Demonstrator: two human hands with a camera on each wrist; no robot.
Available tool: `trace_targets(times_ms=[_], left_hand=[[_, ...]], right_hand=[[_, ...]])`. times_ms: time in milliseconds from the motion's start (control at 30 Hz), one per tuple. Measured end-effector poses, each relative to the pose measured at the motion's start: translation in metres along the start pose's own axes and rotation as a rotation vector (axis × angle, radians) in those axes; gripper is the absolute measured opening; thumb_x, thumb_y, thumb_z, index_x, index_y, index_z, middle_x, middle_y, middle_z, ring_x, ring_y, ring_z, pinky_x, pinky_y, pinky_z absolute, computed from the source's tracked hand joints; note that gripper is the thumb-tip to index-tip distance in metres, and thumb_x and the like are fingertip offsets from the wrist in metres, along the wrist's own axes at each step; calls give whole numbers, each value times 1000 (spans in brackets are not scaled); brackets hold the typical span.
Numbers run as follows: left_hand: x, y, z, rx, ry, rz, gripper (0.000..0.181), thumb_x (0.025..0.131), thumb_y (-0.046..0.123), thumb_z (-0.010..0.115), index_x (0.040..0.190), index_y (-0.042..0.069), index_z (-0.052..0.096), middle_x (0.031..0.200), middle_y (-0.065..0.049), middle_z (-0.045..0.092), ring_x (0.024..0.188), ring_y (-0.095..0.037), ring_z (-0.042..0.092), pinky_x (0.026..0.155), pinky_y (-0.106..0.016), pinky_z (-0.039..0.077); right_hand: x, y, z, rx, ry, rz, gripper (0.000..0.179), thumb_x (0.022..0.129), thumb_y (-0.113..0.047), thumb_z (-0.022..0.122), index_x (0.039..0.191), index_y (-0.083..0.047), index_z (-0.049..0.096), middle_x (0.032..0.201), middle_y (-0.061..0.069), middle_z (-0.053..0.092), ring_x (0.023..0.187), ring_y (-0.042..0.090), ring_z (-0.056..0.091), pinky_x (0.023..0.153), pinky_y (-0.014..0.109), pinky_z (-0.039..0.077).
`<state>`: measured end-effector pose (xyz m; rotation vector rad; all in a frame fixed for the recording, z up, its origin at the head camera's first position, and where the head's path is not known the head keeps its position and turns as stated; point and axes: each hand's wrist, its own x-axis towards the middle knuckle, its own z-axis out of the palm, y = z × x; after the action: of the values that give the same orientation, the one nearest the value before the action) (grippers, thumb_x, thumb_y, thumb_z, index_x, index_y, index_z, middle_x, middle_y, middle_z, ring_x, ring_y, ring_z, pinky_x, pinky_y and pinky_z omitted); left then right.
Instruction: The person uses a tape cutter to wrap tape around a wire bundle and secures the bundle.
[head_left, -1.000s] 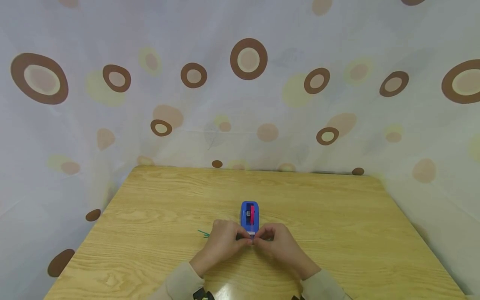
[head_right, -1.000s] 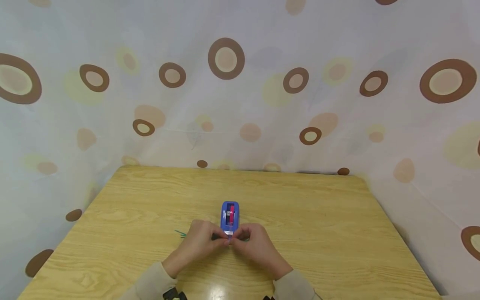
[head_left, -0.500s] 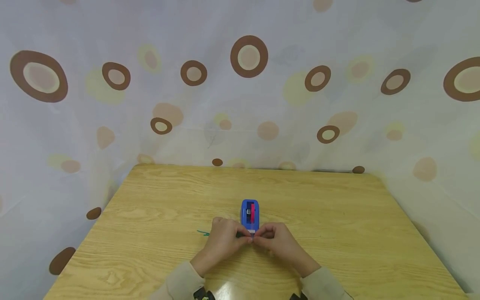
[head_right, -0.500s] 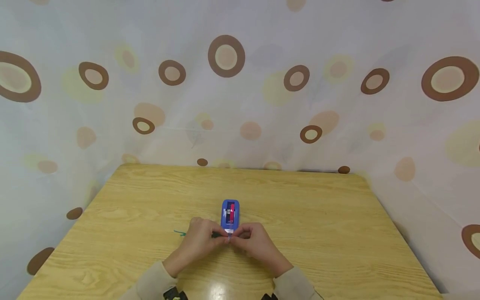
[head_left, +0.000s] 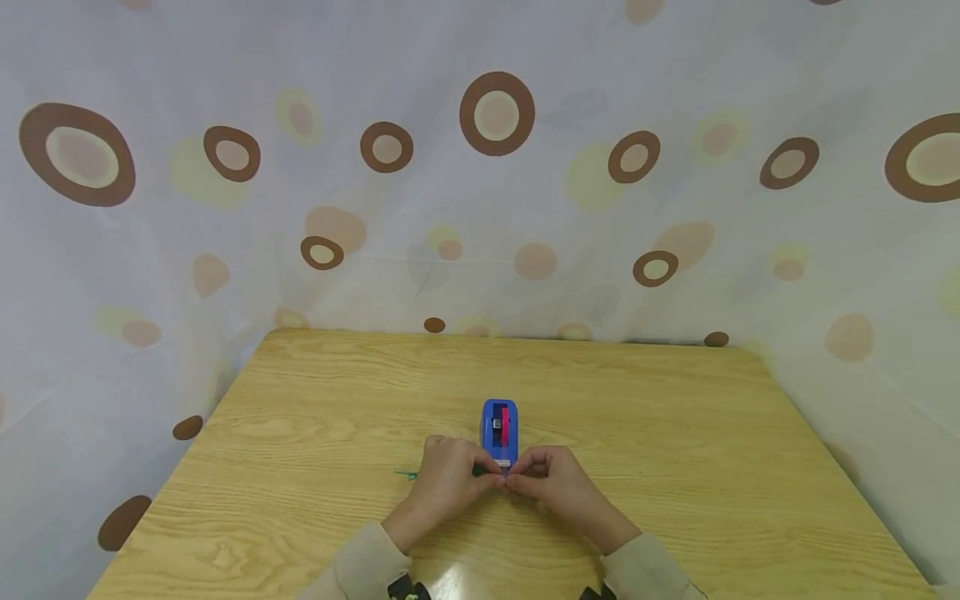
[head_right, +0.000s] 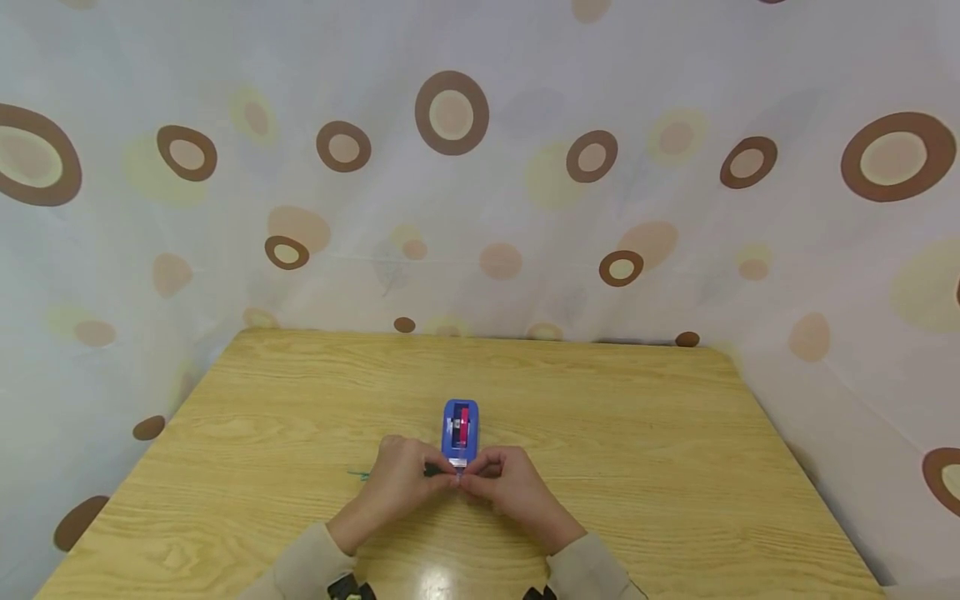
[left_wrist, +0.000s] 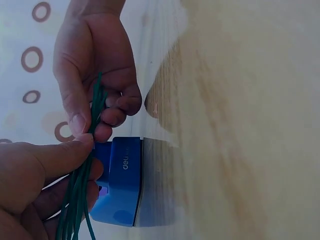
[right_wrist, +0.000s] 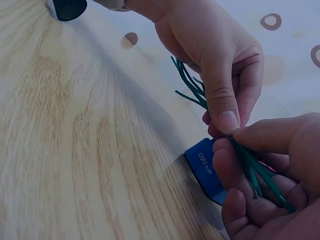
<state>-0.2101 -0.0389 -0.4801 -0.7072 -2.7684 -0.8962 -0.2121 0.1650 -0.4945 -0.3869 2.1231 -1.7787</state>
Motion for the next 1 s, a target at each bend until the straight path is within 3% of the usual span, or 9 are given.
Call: trace_targets(times_ms=[300, 567, 800, 1000], left_hand=[[1, 0, -7, 0, -60, 8, 9, 85, 33, 79, 85, 25, 81, 85, 16, 73, 86, -2, 64, 89, -50, 39], [3, 1, -10, -55, -77, -21, 10, 86, 33, 78, 86, 24, 81, 84, 16, 73, 86, -2, 63, 91, -45, 40], [3, -1, -10, -91, -67, -19, 9, 86, 32, 78, 84, 24, 81, 84, 18, 72, 85, 0, 63, 86, -39, 45], [3, -1, -11, -143, -76, -32, 10, 86, 30, 78, 83, 21, 81, 81, 19, 71, 82, 2, 62, 76, -30, 47]], right_hand=[[-2, -4, 3, -107, 44, -58, 12, 88, -10, 76, 91, 0, 71, 93, 8, 71, 89, 21, 66, 79, 27, 51], [-1, -2, 3, -186, 77, -155, 12, 86, -12, 78, 94, -5, 73, 94, 5, 73, 90, 19, 67, 82, 28, 51], [-4, -3, 8, -189, 128, -128, 10, 84, -8, 79, 94, -6, 77, 98, 3, 74, 94, 17, 67, 83, 26, 51], [-9, -17, 12, -186, 137, -127, 7, 85, -1, 76, 92, 0, 77, 94, 9, 74, 92, 20, 67, 81, 25, 51]])
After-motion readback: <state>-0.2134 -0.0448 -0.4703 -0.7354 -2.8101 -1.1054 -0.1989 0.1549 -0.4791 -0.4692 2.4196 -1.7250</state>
